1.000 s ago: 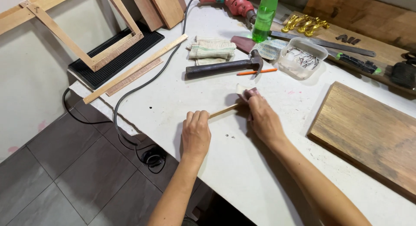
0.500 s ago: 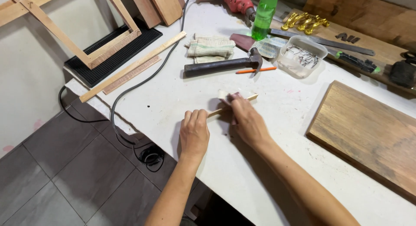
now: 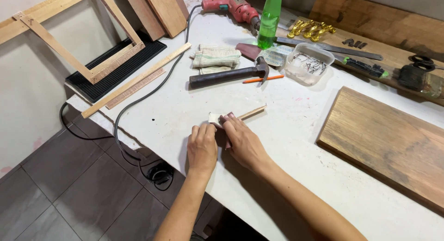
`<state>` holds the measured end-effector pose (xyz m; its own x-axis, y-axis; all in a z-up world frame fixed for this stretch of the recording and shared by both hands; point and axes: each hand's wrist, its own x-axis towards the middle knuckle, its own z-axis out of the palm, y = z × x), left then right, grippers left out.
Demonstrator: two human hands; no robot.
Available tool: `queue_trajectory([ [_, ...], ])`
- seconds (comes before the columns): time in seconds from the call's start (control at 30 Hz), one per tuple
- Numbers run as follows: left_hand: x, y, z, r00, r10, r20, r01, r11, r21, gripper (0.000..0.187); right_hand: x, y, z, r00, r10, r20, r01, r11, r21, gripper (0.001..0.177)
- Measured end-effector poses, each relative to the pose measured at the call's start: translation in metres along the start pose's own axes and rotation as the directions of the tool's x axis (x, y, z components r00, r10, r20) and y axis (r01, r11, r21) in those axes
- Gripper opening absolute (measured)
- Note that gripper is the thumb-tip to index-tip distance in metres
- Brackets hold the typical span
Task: Measure, mark, and sand small wooden frame components on a workbench.
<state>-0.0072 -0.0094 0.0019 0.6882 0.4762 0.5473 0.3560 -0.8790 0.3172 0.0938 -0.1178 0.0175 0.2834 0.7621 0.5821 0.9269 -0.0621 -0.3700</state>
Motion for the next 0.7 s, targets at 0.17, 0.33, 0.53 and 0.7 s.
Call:
queue_trajectory([
  [0.17,-0.007,-0.003,0.008,0.998,-0.025,0.064,0.026,1.000,-0.012,0.014,-0.016,0.046,-0.008,0.975,0.175,0.136,-0.165,0.983,-0.082,0.031],
  [0.33,-0.008,-0.004,0.006,0.997,-0.042,0.071,0.043,0.999,-0.017,0.010,-0.011,0.066,-0.034,0.971,0.222,0.088,-0.205,0.964,-0.167,0.017],
  [0.53,-0.009,-0.001,0.006,0.998,-0.029,0.063,0.032,0.999,-0.042,0.017,-0.004,0.016,-0.005,0.981,0.173,0.087,-0.171,0.985,-0.024,0.030],
  [0.7,-0.003,0.003,-0.006,0.996,-0.051,0.075,0.056,0.997,-0.061,0.014,-0.006,0.010,0.016,0.994,0.064,0.087,-0.059,0.997,-0.056,0.037],
])
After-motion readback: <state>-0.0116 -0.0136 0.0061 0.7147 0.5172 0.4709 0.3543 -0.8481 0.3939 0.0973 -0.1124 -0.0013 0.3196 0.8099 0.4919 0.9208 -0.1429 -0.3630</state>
